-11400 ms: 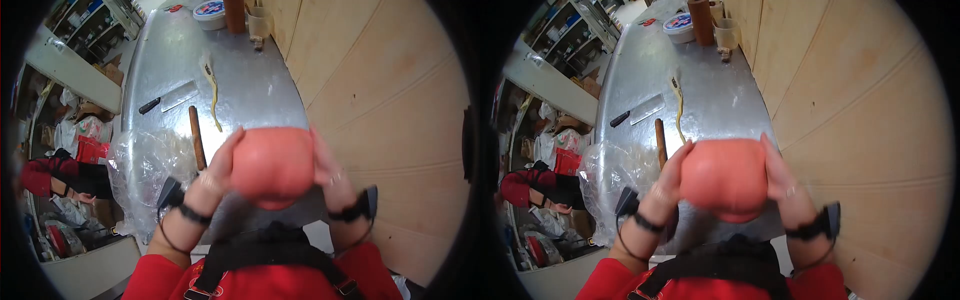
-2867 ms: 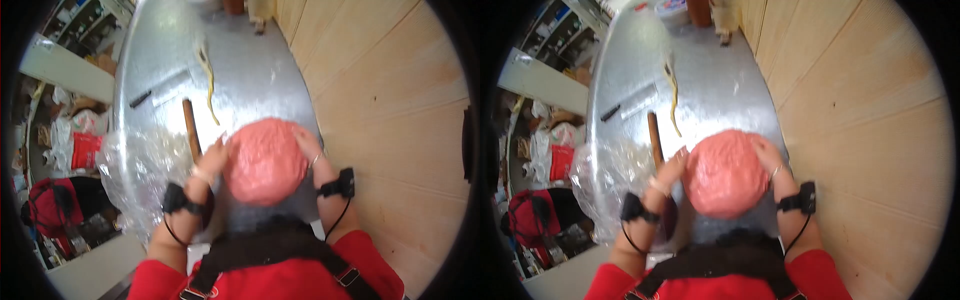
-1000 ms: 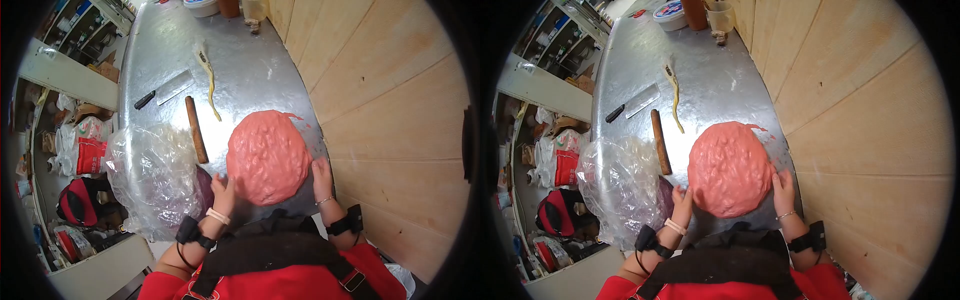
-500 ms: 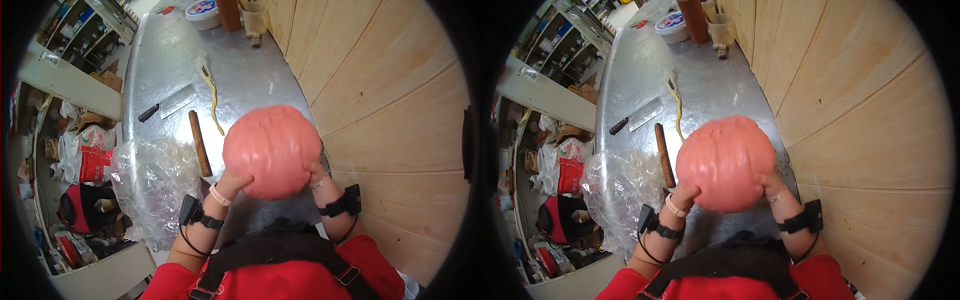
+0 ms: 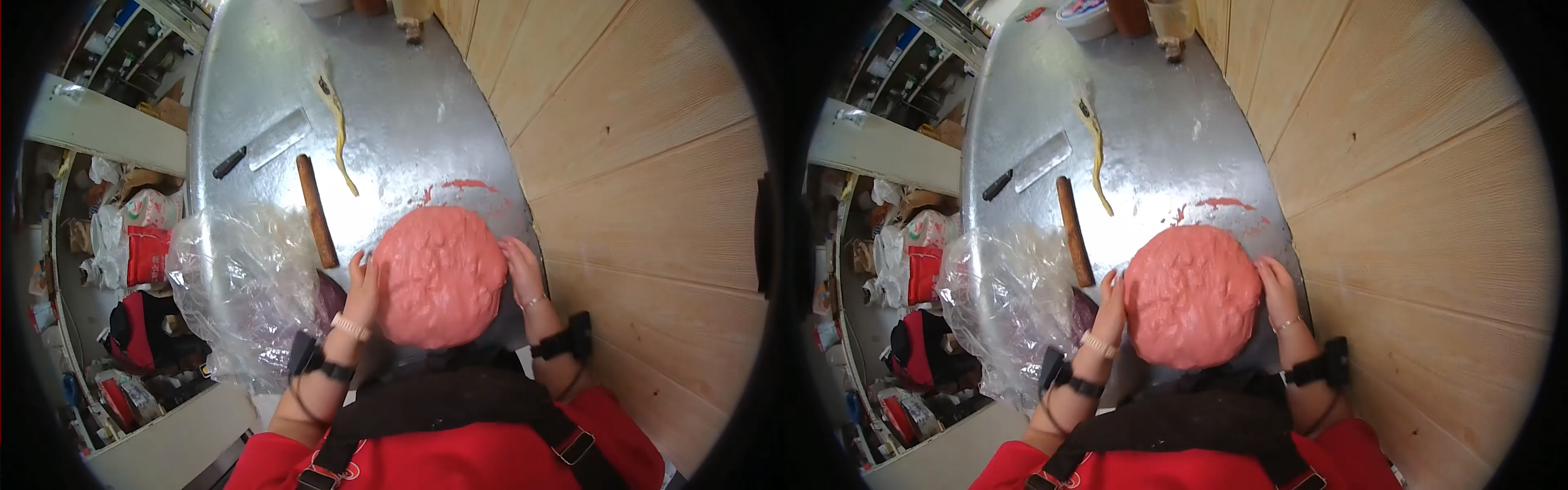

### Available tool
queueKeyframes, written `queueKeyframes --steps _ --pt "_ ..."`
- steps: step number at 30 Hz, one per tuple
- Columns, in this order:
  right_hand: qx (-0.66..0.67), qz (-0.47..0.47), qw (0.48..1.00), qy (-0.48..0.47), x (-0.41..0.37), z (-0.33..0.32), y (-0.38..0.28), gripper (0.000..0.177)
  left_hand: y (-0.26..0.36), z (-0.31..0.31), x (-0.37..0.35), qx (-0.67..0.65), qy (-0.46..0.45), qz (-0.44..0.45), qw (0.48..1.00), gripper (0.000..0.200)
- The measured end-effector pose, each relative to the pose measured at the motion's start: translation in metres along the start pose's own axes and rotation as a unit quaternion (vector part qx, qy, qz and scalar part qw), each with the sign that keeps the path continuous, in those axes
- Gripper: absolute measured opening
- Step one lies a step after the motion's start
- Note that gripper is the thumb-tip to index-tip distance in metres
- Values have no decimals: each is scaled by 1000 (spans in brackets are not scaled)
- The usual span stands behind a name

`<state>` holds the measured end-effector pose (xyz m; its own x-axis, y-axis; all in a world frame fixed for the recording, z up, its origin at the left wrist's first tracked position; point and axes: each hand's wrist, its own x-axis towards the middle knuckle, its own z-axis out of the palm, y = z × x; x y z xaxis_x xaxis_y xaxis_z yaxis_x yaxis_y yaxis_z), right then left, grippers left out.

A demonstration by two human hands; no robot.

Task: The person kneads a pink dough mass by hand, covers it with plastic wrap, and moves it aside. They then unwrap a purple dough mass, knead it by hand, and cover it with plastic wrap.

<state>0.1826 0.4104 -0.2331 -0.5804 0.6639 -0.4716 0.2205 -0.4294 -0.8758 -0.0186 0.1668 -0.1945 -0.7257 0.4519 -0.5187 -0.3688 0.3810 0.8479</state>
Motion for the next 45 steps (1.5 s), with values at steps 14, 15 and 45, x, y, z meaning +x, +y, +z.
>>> queueKeyframes --steps 14,15,45 --pt "-519 -240 814 99 49 81 -106 63 105 46 71 458 146 308 821 48" --pt "-565 -294 763 109 49 81 -106 62 104 43 70 435 136 408 791 46" --pt "-77 -69 943 -315 -76 170 -110 82 88 -111 -126 81 265 268 923 22"
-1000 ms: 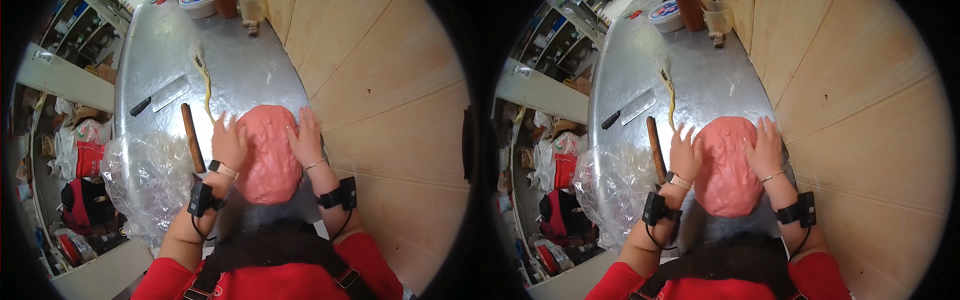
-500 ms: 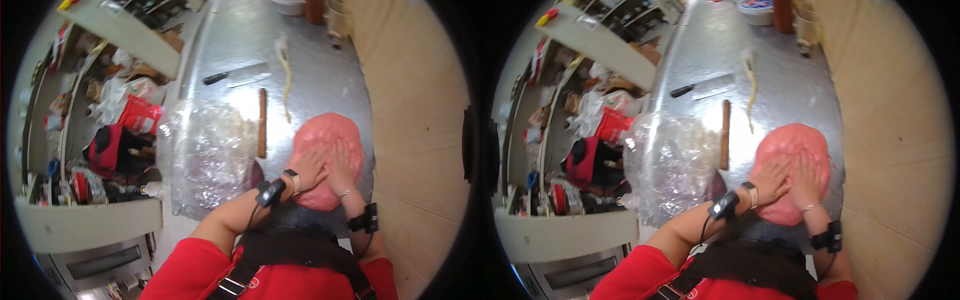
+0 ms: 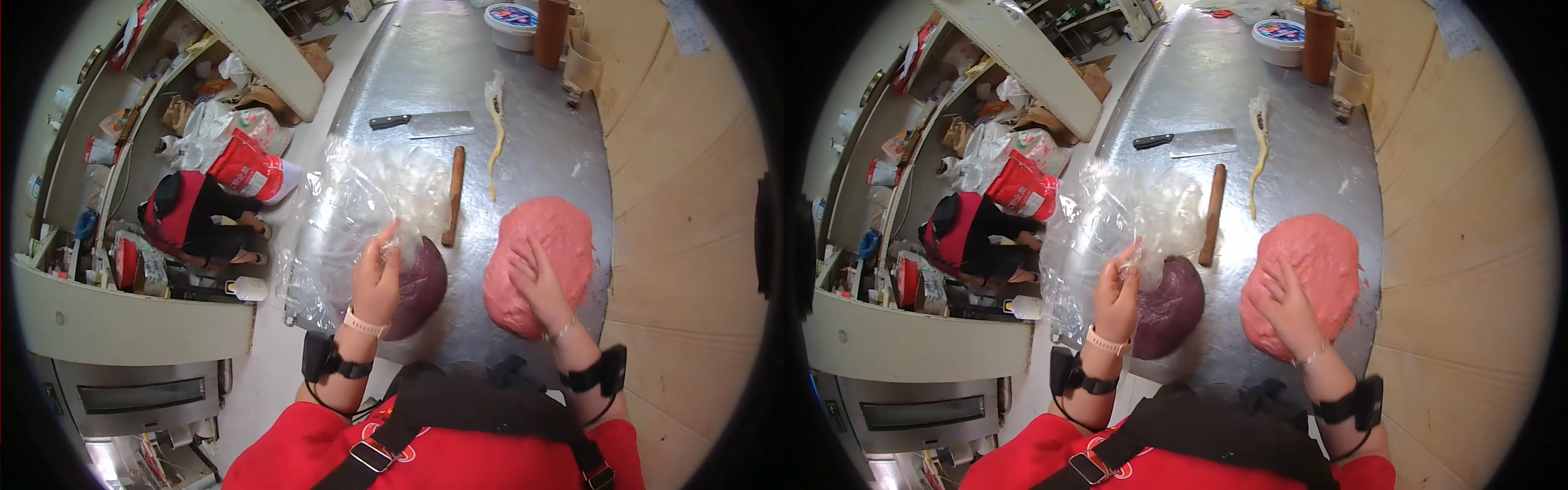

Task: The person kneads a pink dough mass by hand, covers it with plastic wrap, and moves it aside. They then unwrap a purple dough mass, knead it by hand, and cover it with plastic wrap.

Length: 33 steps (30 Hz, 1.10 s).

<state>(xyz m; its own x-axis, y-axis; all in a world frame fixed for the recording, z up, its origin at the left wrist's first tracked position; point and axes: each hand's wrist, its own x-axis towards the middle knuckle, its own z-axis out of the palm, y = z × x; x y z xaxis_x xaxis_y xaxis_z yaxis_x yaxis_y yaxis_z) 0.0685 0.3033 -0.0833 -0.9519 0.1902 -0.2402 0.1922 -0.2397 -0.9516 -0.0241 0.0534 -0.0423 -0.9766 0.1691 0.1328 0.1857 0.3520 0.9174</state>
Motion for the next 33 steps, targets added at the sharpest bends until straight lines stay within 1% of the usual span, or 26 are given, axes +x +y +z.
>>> queueKeyframes --steps 1,3,4,5,6,8,9,11,13,14,15,17,18,19,20,21,22,23,24,25,26,28,29,31,33 --pt "83 37 996 -19 6 11 -27 87 28 5 -8 -75 -7 -7 997 8" --pt "159 130 979 -9 16 31 -70 91 57 10 -25 -76 -84 38 993 7" --pt "149 121 981 -24 21 44 -77 86 62 14 -32 -77 -122 60 988 9" --pt "139 113 983 -39 23 57 -83 81 55 23 -37 -45 -149 152 976 10" --pt "130 103 985 -55 26 60 -88 76 61 30 -43 -42 -206 186 960 10" --pt "17 85 995 -51 28 49 -101 58 84 32 -49 -28 -313 257 914 10" --pt "-38 80 995 -52 24 45 -106 50 92 30 -48 -9 -316 325 891 11" --pt "54 -36 998 1 4 21 -126 30 107 27 -43 28 -309 455 835 15" --pt "-39 -109 988 102 -29 4 -146 30 106 -7 -38 59 -263 469 841 24" --pt "1 -195 969 149 -41 -26 -130 31 109 -27 -37 132 -188 419 878 32" --pt "39 -282 939 194 -51 -62 -118 31 111 -38 -35 202 -111 364 903 42" --pt "-140 -201 946 212 -76 -103 -141 37 97 -27 -13 200 -58 292 933 50" --pt "-215 -163 939 215 -79 -123 -136 40 85 -18 -7 200 -34 253 946 55" --pt "-277 -125 926 225 -73 -143 -113 43 68 -1 -10 278 -103 242 924 53" --pt "-339 -94 906 236 -70 -160 -83 47 50 23 -18 353 -170 230 891 51" --pt "-405 -67 876 252 -68 -171 -51 51 43 41 -23 424 -235 218 847 49" --pt "-464 -36 843 268 -70 -164 -35 55 45 50 -22 413 -222 225 854 46" --pt "-494 106 823 261 -75 -132 -55 59 48 58 -21 402 -209 230 861 44" --pt "-522 19 775 355 -80 -112 -55 60 53 66 -21 390 -197 233 868 42" --pt "-541 -70 712 441 -86 -95 -53 61 63 73 -16 262 -172 226 922 37" --pt "-549 -161 636 517 -85 -82 -55 62 68 82 -13 205 -219 277 913 38" --pt "-551 -259 678 410 -70 -63 -68 61 76 101 -7 92 -308 373 871 39" --pt "-546 -306 694 355 -60 -54 -72 60 75 124 1 153 -290 396 858 40" --pt "-702 -184 635 265 -8 -55 -52 61 45 184 18 271 -249 433 823 44" --pt "-722 -122 640 233 53 -96 6 63 -22 216 40 292 -251 325 864 49"
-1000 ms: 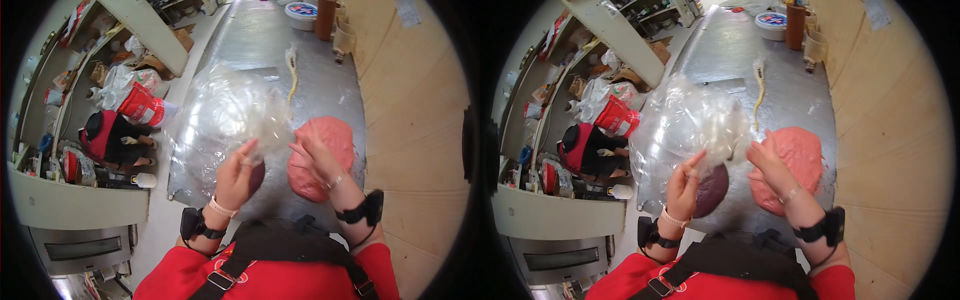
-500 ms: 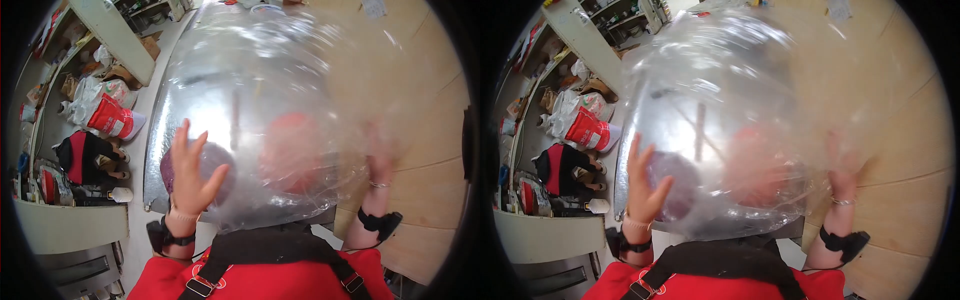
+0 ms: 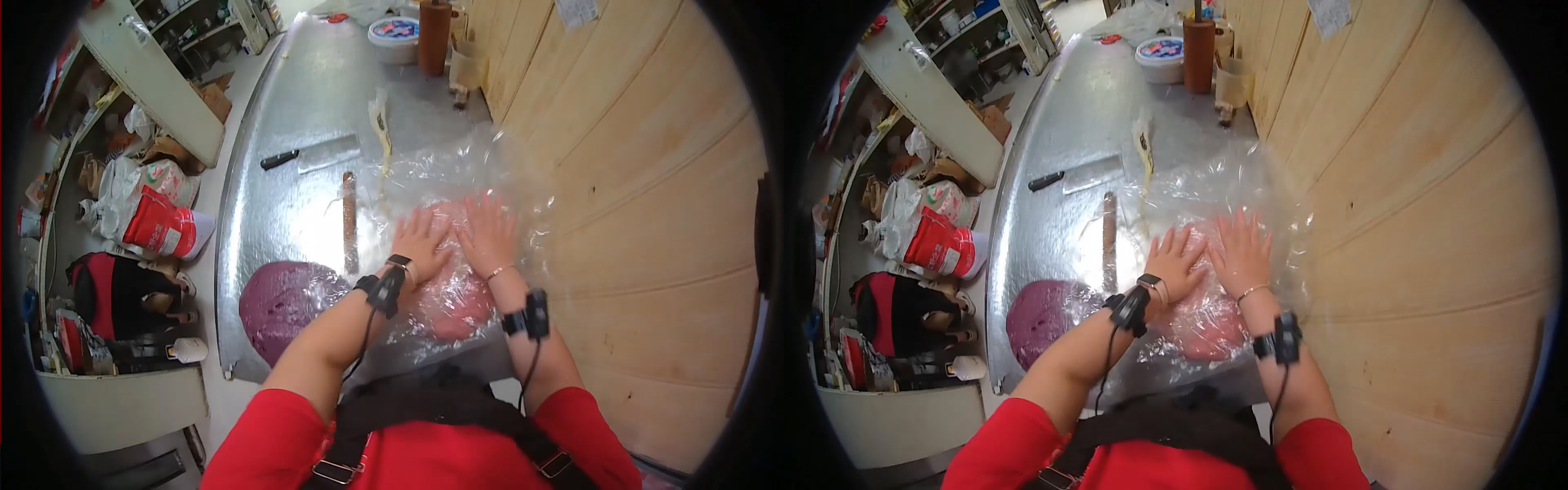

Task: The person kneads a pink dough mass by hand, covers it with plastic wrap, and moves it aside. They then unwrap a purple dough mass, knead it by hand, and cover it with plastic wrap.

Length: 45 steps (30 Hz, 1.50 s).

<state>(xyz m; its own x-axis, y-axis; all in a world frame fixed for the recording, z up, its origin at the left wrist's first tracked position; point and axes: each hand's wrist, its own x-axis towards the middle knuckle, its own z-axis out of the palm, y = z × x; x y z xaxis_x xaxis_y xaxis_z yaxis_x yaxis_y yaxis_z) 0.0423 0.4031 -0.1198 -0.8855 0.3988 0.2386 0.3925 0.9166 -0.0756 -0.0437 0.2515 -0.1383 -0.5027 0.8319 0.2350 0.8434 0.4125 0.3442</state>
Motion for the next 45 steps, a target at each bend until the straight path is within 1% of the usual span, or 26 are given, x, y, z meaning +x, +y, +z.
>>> queueKeyframes --steps 1,3,6,8,10,11,12,13,15,16,18,21,22,24,26,27,28,30,33,34,36,38,39,41,42,45 --pt "38 27 998 -41 5 22 9 63 -19 21 10 -10 -10 -55 998 51" --pt "114 71 983 -124 15 51 25 65 -36 36 29 -68 -7 -74 995 52" --pt "281 97 943 -148 27 76 52 66 -55 57 31 -194 -32 -89 976 49" --pt "248 117 936 -222 34 64 61 65 -67 51 29 -258 -28 -95 961 44" --pt "154 173 968 -93 19 14 36 63 -23 -10 -12 -88 15 -141 986 52" --pt "138 139 980 -34 1 -9 15 63 1 -21 -45 16 35 -169 985 58" --pt "127 104 986 25 -21 -20 -3 64 19 -16 -76 26 -9 -217 976 62" --pt "109 72 991 -15 -43 -4 -15 64 34 -10 -97 37 -44 -262 963 66" --pt "60 3 995 -84 -78 33 -27 64 33 46 -138 -6 -21 -285 958 70" --pt "72 -3 993 -91 -72 32 -33 64 33 47 -136 -9 -12 -292 956 68" --pt "86 1 990 -110 -66 17 -38 63 30 37 -133 -25 -5 -293 956 63" --pt "71 11 987 -146 -60 -2 -30 61 15 -26 -146 -228 -6 -229 946 51" --pt "72 -18 992 -103 -62 -13 -35 60 9 -45 -162 -111 107 -198 968 38" --pt "76 -70 994 -16 -73 -35 -57 57 -19 -69 -206 -6 199 -307 931 38" --pt "355 -113 926 -67 -91 -40 -90 56 -55 -64 -266 100 289 -457 835 46" --pt "430 -148 877 -155 -100 -48 -112 56 -79 -51 -300 89 312 -543 774 53" --pt "496 -179 814 -242 -110 -56 -134 56 -91 -59 -320 -3 301 -611 732 60" --pt "633 -144 608 -457 -122 -49 -180 67 -127 -59 -359 -85 284 -622 724 69" --pt "681 -4 558 -474 -150 5 -232 79 -155 -79 -357 -196 295 -593 723 78" --pt "568 -59 704 -421 -150 23 -238 87 -165 -87 -352 -230 298 -580 722 80" --pt "450 -68 847 -275 -160 36 -240 81 -191 -91 -341 -248 264 -555 749 84" --pt "288 -25 941 -176 -168 57 -229 77 -217 -84 -333 -263 231 -522 778 84" --pt "193 10 968 -158 -172 72 -213 75 -225 -88 -329 -265 196 -520 788 85" --pt "142 48 974 -172 -157 57 -197 73 -224 -115 -315 -268 139 -515 802 86" --pt "119 65 974 -180 -151 45 -193 72 -225 -130 -310 -304 109 -533 782 87" --pt "25 29 964 -261 -157 2 -204 70 -259 -113 -311 -384 74 -485 782 90"
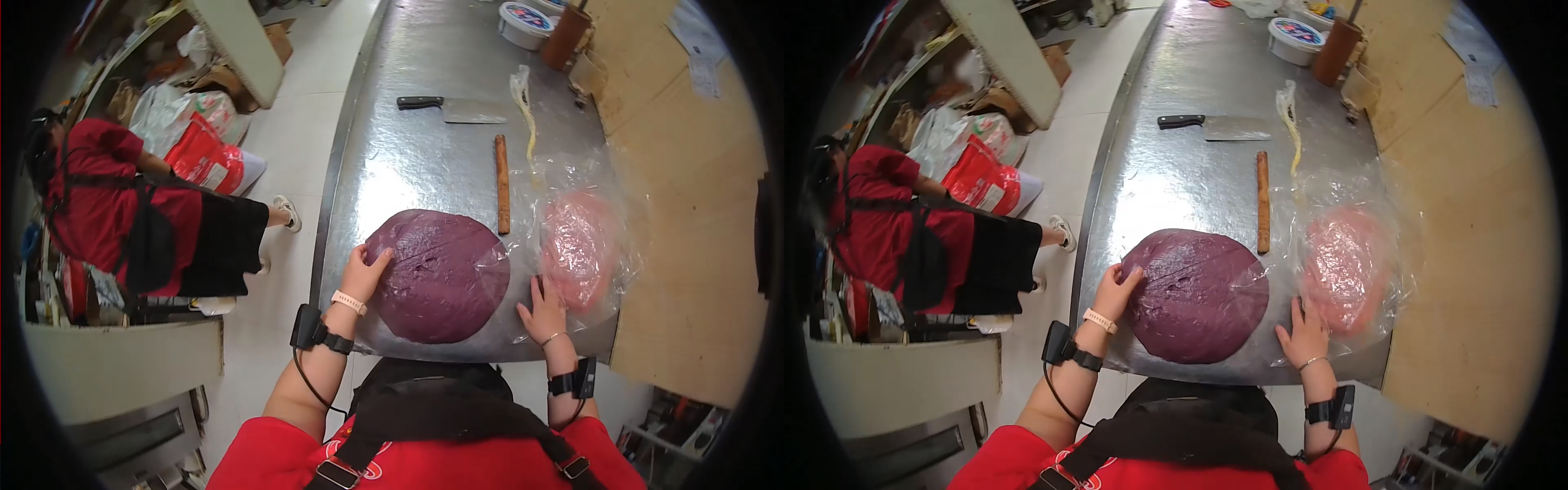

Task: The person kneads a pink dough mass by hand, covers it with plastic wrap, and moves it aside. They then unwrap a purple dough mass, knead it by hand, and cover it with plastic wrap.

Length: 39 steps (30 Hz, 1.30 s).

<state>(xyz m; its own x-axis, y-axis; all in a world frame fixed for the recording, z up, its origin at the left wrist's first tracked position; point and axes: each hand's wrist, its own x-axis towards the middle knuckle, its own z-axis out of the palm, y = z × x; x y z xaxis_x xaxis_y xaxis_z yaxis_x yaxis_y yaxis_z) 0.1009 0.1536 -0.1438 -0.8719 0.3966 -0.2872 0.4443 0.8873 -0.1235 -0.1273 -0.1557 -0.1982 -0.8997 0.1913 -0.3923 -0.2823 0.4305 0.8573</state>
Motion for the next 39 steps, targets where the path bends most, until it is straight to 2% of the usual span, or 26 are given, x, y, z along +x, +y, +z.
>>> queueKeyframes --steps 2,4,5,6,8,9,10,11,12,14,17,19,20,21,23,25,26,27,29,30,31,32,33,35,39 --pt "-39 71 991 -105 -30 -14 -3 62 -21 10 30 -42 -76 8 996 85" --pt "-80 127 964 -222 -60 -3 21 52 11 18 40 -45 -172 -15 984 82" --pt "-101 147 943 -282 -64 6 40 46 38 21 32 -22 -215 -65 974 77" --pt "-103 160 947 -259 -55 -22 20 43 28 35 40 -98 -297 -61 948 75" --pt "-101 184 952 -225 -40 -116 -72 37 36 42 33 -93 -395 -125 905 65" --pt "-11 82 994 -68 -34 -142 -108 30 41 40 19 -113 -420 -111 894 67" --pt "164 -93 973 136 -20 -139 -127 27 49 35 1 -133 -442 -94 882 68" --pt "293 -157 933 137 3 -144 -158 31 52 30 -9 -152 -461 -74 871 70" --pt "316 -228 913 120 30 -141 -181 39 47 26 -16 -121 -422 -43 897 68" --pt "265 -292 905 158 103 -85 -192 58 30 17 -34 -51 -347 13 936 64" --pt "116 -186 970 101 151 -12 -138 78 14 -8 -67 -135 -144 -67 978 68" --pt "80 -121 989 32 130 1 -82 87 -16 -13 -87 -30 41 25 998 78" --pt "53 -80 994 -52 106 -19 -66 87 -12 -22 -96 332 158 164 916 86" --pt "27 -40 990 -134 82 -42 -52 86 -15 -29 -102 262 125 141 947 86" --pt "-82 -65 978 -181 58 -38 -16 72 -19 -33 -104 125 51 63 989 86" --pt "-295 -156 936 -110 21 6 57 64 -22 -29 -105 -8 -30 -50 998 85" --pt "-395 -201 894 -70 11 21 78 61 -24 -26 -100 -14 -35 -42 998 83" --pt "-326 -139 923 -146 6 8 61 55 -26 -20 -88 -18 -41 -35 998 82" --pt "-303 -106 926 -200 8 -38 -2 55 -29 -9 -62 -20 -18 -7 1000 82" --pt "-291 -89 925 -226 14 -49 -28 55 -18 -8 -50 31 -44 -18 998 83" --pt "-73 -115 983 -120 19 -48 -46 56 0 -9 -38 81 -70 -31 994 84" --pt "148 -132 980 -6 23 -46 -53 58 18 -9 -29 131 -96 -44 986 85" --pt "248 -42 966 -62 39 -32 -47 59 41 -5 -28 232 -47 -14 971 86" --pt "433 138 876 -162 81 5 -37 62 52 4 -11 212 -102 -32 971 84" --pt "628 174 737 -180 99 4 -56 61 63 29 22 109 -267 -90 953 73"
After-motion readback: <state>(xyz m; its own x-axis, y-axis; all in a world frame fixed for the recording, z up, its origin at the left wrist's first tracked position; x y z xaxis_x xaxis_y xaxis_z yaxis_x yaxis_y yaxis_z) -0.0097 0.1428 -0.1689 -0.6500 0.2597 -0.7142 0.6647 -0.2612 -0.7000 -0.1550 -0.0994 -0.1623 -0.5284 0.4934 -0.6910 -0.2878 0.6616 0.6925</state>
